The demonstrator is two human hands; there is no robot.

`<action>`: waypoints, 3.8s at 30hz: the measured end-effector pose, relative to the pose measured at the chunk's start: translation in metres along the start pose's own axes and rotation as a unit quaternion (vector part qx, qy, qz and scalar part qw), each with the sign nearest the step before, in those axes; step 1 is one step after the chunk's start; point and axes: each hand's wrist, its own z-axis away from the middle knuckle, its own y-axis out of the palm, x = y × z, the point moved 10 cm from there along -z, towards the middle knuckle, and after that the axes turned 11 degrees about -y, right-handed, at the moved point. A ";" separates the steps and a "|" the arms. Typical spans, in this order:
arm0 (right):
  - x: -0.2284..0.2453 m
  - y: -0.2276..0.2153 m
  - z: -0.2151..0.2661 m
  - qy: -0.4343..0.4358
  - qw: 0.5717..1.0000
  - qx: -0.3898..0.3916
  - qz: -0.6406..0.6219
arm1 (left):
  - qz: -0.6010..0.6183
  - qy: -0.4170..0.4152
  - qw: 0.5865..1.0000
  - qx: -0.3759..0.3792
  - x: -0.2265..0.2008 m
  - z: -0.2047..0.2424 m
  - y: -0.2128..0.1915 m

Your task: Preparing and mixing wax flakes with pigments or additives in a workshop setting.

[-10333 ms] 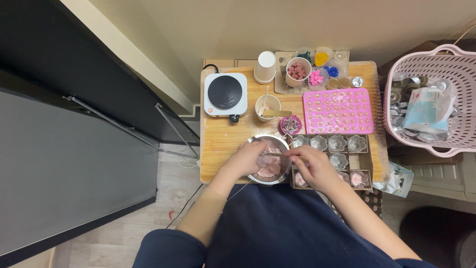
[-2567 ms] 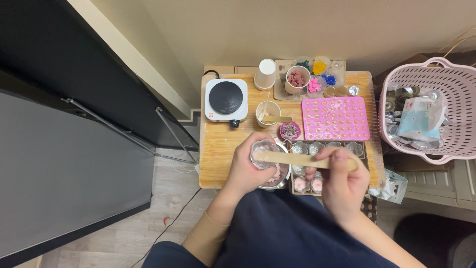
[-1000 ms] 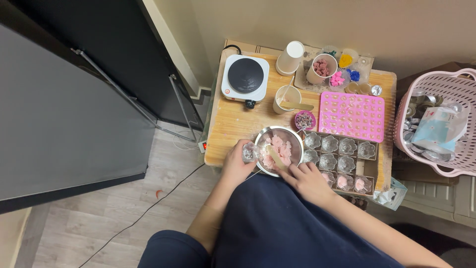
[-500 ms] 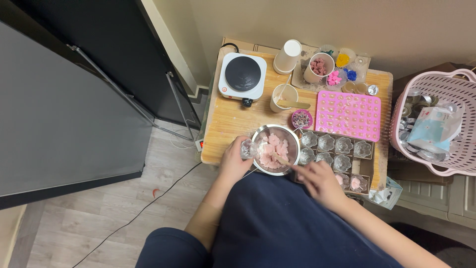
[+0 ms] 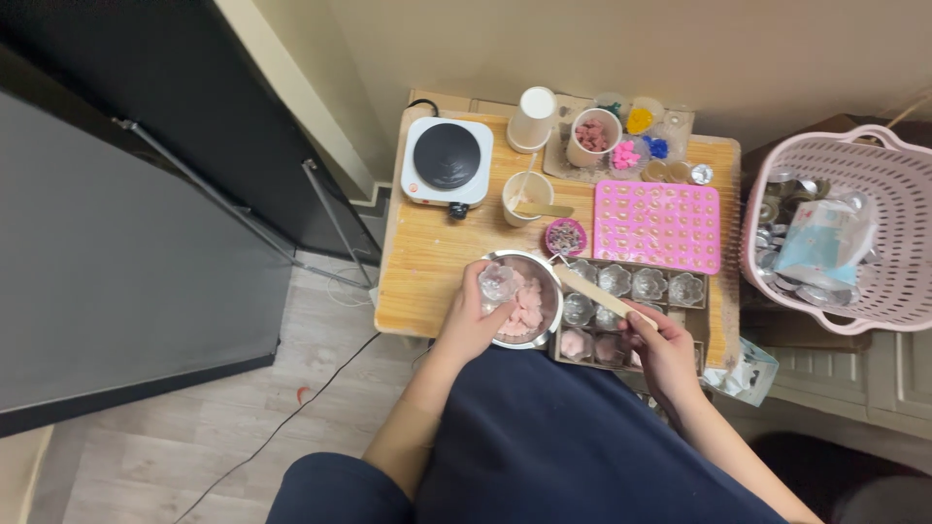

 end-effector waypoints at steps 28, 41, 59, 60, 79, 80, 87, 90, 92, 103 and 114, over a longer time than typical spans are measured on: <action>-0.022 -0.182 0.035 0.019 0.985 -0.133 -0.108 | -0.321 0.210 0.911 0.150 -0.054 -0.021 0.300; -0.024 -0.185 0.023 0.031 0.988 -0.114 -0.100 | -0.371 0.234 0.886 0.150 -0.046 -0.015 0.308; -0.034 -0.198 0.026 0.034 0.988 -0.112 -0.101 | -0.496 0.335 0.754 0.270 -0.063 0.031 0.340; -0.034 -0.199 0.026 0.035 0.988 -0.113 -0.100 | -0.517 0.335 0.742 0.266 -0.066 0.032 0.342; 0.002 -0.161 0.004 -0.066 0.985 -0.078 -0.137 | -0.167 0.159 0.940 0.249 -0.084 0.013 0.277; 0.008 -0.153 0.003 -0.075 0.988 -0.067 -0.115 | 0.007 0.099 0.957 0.272 -0.071 0.009 0.268; 0.068 -0.067 -0.015 -0.111 0.988 0.055 0.092 | 0.337 0.011 0.913 0.229 -0.070 0.001 0.168; 0.119 -0.016 -0.008 -0.192 0.960 0.108 0.173 | 0.207 0.068 0.960 0.174 -0.072 0.000 0.129; 0.167 0.022 0.004 -0.249 0.931 0.126 0.235 | 0.128 0.058 0.981 0.133 -0.085 0.001 0.105; 0.271 0.167 0.055 -0.433 0.683 0.172 0.563 | -0.117 0.092 0.988 -0.038 -0.110 0.002 0.027; 0.257 0.202 0.047 -0.349 0.811 0.284 0.374 | -0.055 0.042 0.997 0.016 -0.110 -0.003 0.009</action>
